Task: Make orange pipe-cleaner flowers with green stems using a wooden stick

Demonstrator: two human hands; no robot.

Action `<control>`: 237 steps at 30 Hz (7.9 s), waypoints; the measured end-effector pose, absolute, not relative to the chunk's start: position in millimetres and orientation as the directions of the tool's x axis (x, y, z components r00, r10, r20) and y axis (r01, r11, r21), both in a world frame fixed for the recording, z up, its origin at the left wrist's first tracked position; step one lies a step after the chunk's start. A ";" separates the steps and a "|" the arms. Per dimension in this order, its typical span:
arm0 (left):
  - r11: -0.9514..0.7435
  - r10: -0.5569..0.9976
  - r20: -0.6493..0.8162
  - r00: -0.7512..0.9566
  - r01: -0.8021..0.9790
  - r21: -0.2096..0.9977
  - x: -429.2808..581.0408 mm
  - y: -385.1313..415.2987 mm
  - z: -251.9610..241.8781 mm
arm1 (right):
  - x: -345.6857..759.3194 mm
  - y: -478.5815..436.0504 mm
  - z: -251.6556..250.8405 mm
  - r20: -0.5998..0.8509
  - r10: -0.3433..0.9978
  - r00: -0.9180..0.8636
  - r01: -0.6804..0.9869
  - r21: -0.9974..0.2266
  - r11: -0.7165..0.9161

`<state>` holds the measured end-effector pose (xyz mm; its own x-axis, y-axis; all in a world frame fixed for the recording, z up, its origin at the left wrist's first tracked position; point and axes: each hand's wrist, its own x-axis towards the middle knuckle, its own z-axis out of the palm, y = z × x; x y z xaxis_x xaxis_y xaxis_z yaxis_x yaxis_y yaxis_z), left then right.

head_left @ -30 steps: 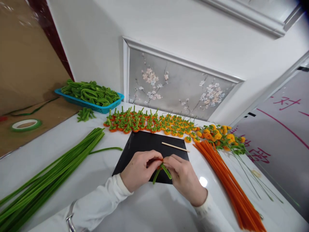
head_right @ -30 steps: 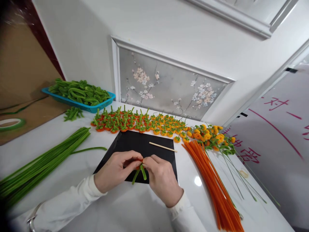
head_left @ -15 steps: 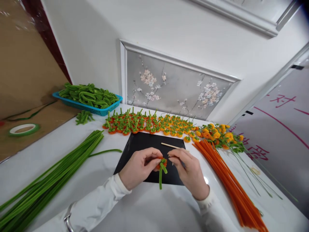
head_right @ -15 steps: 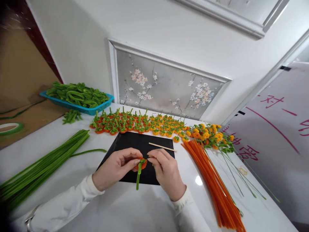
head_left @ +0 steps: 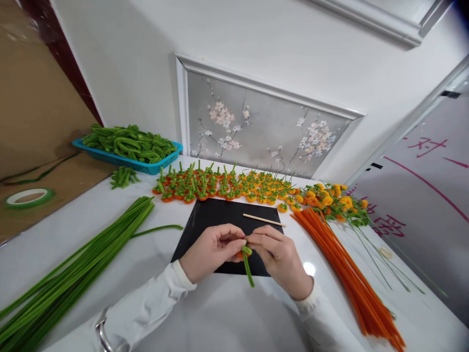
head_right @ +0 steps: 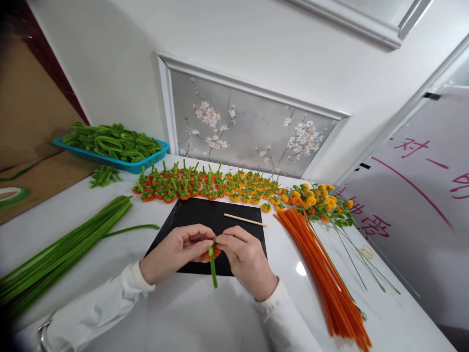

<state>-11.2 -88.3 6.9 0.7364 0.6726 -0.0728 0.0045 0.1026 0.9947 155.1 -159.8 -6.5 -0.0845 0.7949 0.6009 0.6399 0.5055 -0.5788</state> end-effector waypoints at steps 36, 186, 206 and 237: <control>0.092 0.789 0.059 0.611 -0.213 0.973 -8.3 -93.1 -5.2 | 133.3 -162.8 -20.3 0.322 0.906 0.275 0.404 -0.894 0.196; 0.301 0.544 -0.209 0.812 0.044 0.953 -20.4 -84.6 7.3 | 153.6 -167.2 8.1 0.537 0.746 -0.395 0.684 -0.369 0.629; -0.357 0.683 0.251 0.687 0.014 0.934 -17.8 -92.2 10.9 | 137.5 -173.5 8.7 0.484 0.866 -0.127 0.755 -0.519 0.401; -0.170 0.633 0.135 0.762 -0.033 0.985 -17.6 -90.8 13.4 | 139.5 -175.3 8.8 0.503 0.854 -0.132 0.706 -0.557 0.437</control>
<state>-17.6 -90.8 13.4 0.7624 0.6328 0.1354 -0.0335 -0.1704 0.9848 139.5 -175.3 8.8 -0.1316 0.8539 0.5034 0.7064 0.4371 -0.5568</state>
